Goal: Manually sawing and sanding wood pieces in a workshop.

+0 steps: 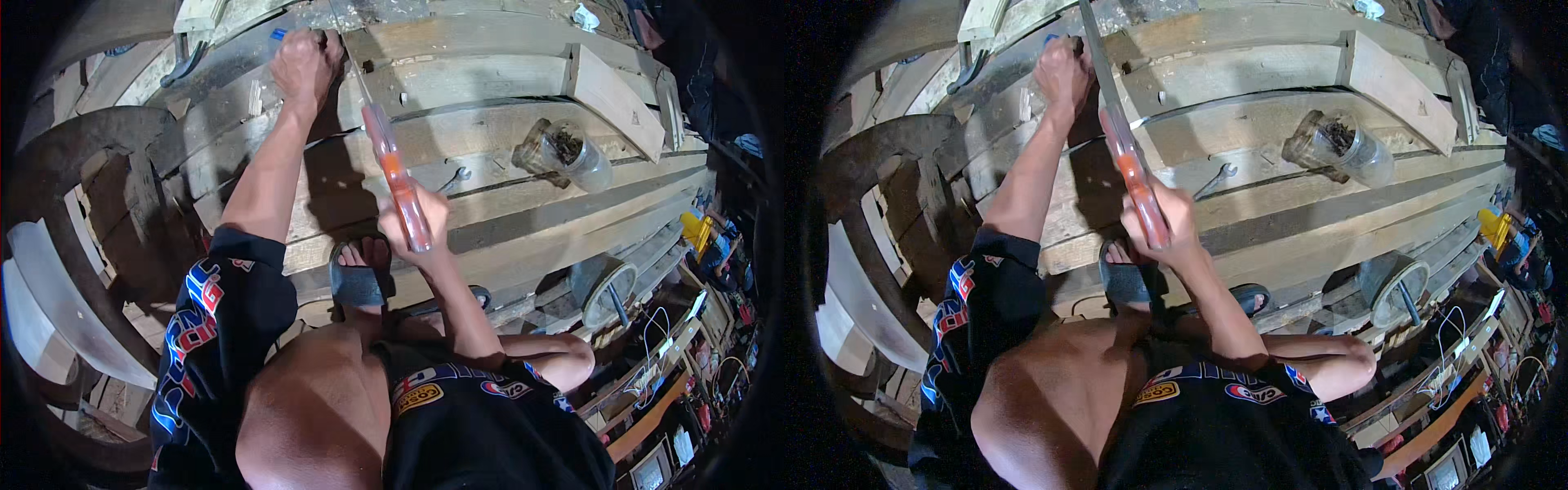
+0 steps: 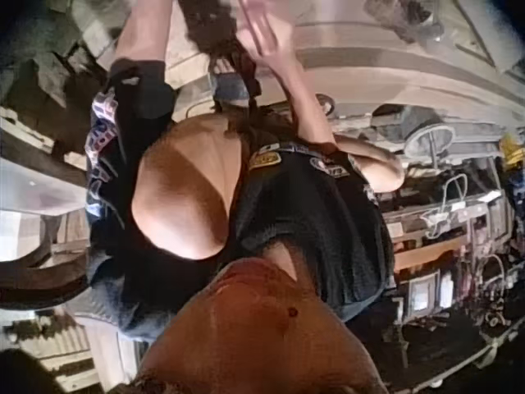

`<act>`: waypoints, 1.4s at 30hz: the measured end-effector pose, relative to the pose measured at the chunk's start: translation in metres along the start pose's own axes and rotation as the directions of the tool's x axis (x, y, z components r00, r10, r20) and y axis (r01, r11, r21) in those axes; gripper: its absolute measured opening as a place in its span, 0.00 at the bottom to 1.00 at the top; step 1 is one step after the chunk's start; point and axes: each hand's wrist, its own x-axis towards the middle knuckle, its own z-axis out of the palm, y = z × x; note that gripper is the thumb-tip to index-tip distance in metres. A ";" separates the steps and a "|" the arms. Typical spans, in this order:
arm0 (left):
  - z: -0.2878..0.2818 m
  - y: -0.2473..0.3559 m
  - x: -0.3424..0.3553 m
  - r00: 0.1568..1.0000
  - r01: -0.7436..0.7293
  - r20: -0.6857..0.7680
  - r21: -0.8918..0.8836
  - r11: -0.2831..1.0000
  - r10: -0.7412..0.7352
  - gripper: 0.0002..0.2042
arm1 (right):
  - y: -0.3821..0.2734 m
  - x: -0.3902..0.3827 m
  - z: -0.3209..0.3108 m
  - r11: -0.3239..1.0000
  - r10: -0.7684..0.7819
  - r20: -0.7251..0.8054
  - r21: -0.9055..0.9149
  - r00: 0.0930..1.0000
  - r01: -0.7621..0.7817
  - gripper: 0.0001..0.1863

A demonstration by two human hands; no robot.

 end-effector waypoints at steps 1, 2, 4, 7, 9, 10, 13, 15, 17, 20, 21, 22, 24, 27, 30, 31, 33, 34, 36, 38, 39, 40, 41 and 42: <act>0.008 0.001 -0.006 1.000 -0.004 -0.031 -0.008 1.000 0.004 0.11 | 0.000 0.002 0.002 1.000 0.004 -0.009 -0.003 1.000 -0.004 0.06; 0.008 0.000 -0.009 0.998 -0.008 -0.069 0.001 1.000 0.008 0.11 | -0.001 0.006 0.006 0.997 0.078 -0.031 0.030 0.996 -0.078 0.06; 0.011 -0.005 -0.006 0.995 0.010 -0.102 0.030 1.000 -0.007 0.10 | -0.003 0.005 0.011 0.981 0.189 -0.079 0.067 0.979 -0.184 0.07; 0.008 -0.004 -0.009 0.984 0.149 -0.091 -0.032 0.988 -0.152 0.09 | -0.002 -0.040 0.002 0.992 0.111 -0.059 0.065 0.992 -0.107 0.07; 0.004 -0.002 -0.006 0.987 0.115 -0.111 0.009 0.993 -0.113 0.09 | -0.011 -0.046 0.001 0.972 0.195 -0.057 0.145 0.979 -0.185 0.06; 0.003 -0.002 -0.006 0.988 0.097 -0.120 0.031 0.995 -0.093 0.09 | -0.008 -0.039 0.004 0.972 0.199 -0.059 0.142 0.978 -0.189 0.06; 0.010 0.000 -0.008 0.991 0.097 -0.093 -0.015 0.995 -0.098 0.11 | 0.006 0.000 0.013 0.988 0.122 -0.075 0.100 0.990 -0.114 0.06; 0.008 0.003 -0.006 0.981 0.192 -0.033 -0.021 0.981 -0.193 0.12 | 0.005 0.001 0.013 0.957 0.254 -0.028 0.154 0.967 -0.247 0.06; 0.011 0.000 -0.008 0.980 0.190 -0.055 -0.009 0.982 -0.190 0.12 | 0.008 -0.031 0.010 0.973 0.193 -0.078 0.143 0.978 -0.181 0.07; 0.009 -0.007 -0.009 0.976 0.203 -0.081 0.007 0.979 -0.202 0.13 | 0.004 -0.051 0.000 0.980 0.109 -0.060 0.175 0.992 -0.097 0.08; 0.012 -0.004 -0.008 0.982 0.180 -0.061 0.037 0.983 -0.178 0.13 | 0.000 -0.036 -0.003 0.977 0.151 -0.037 0.156 0.988 -0.143 0.08; 0.014 -0.002 -0.010 0.987 0.156 -0.041 0.067 0.985 -0.154 0.13 | 0.002 -0.024 -0.004 0.973 0.193 -0.016 0.135 0.981 -0.189 0.09; 0.015 -0.006 -0.008 0.981 0.193 0.012 -0.017 0.981 -0.193 0.13 | 0.010 0.004 0.001 0.977 0.157 -0.018 0.150 0.988 -0.152 0.10; 0.021 -0.007 -0.009 0.987 0.153 -0.056 0.073 0.986 -0.149 0.13 | 0.010 -0.003 0.002 0.978 0.164 -0.036 0.138 0.986 -0.158 0.12; 0.009 0.000 -0.007 0.979 0.195 -0.061 0.050 0.979 -0.192 0.13 | 0.006 -0.036 -0.017 0.980 0.170 -0.151 0.130 0.974 -0.151 0.10; 0.012 -0.004 -0.005 0.978 0.186 -0.116 0.091 0.978 -0.175 0.12 | 0.006 -0.044 -0.022 0.963 0.246 -0.161 0.157 0.956 -0.221 0.09; 0.011 -0.004 -0.005 0.978 0.201 -0.076 0.066 0.977 -0.196 0.14 | 0.004 -0.051 -0.028 0.893 0.403 -0.138 0.279 0.905 -0.355 0.07; 0.010 -0.005 -0.005 0.976 0.218 -0.035 0.049 0.975 -0.216 0.16 | 0.003 -0.050 -0.028 0.894 0.401 -0.142 0.278 0.905 -0.352 0.07; 0.014 -0.004 -0.004 0.971 0.232 -0.076 0.080 0.969 -0.227 0.15 | 0.000 -0.042 -0.022 0.920 0.325 -0.146 0.279 0.934 -0.277 0.06; 0.016 -0.003 -0.005 0.977 0.211 -0.052 0.101 0.972 -0.207 0.15 | -0.005 -0.036 -0.017 0.897 0.365 -0.139 0.318 0.920 -0.308 0.06; 0.016 -0.003 -0.004 0.971 0.235 -0.052 0.078 0.969 -0.231 0.15 | -0.006 -0.034 -0.014 0.907 0.341 -0.135 0.309 0.930 -0.287 0.05; 0.016 -0.004 -0.003 0.973 0.230 -0.053 0.077 0.970 -0.226 0.15 | -0.007 -0.031 -0.011 0.916 0.316 -0.131 0.300 0.940 -0.267 0.04; 0.015 -0.003 -0.003 0.975 0.224 -0.034 0.090 0.970 -0.222 0.16 | -0.004 -0.030 -0.006 0.962 0.193 -0.188 0.228 0.963 -0.148 0.03; 0.015 -0.001 -0.004 0.976 0.218 -0.014 0.103 0.970 -0.218 0.17 | -0.002 -0.030 -0.005 0.962 0.194 -0.192 0.228 0.962 -0.148 0.03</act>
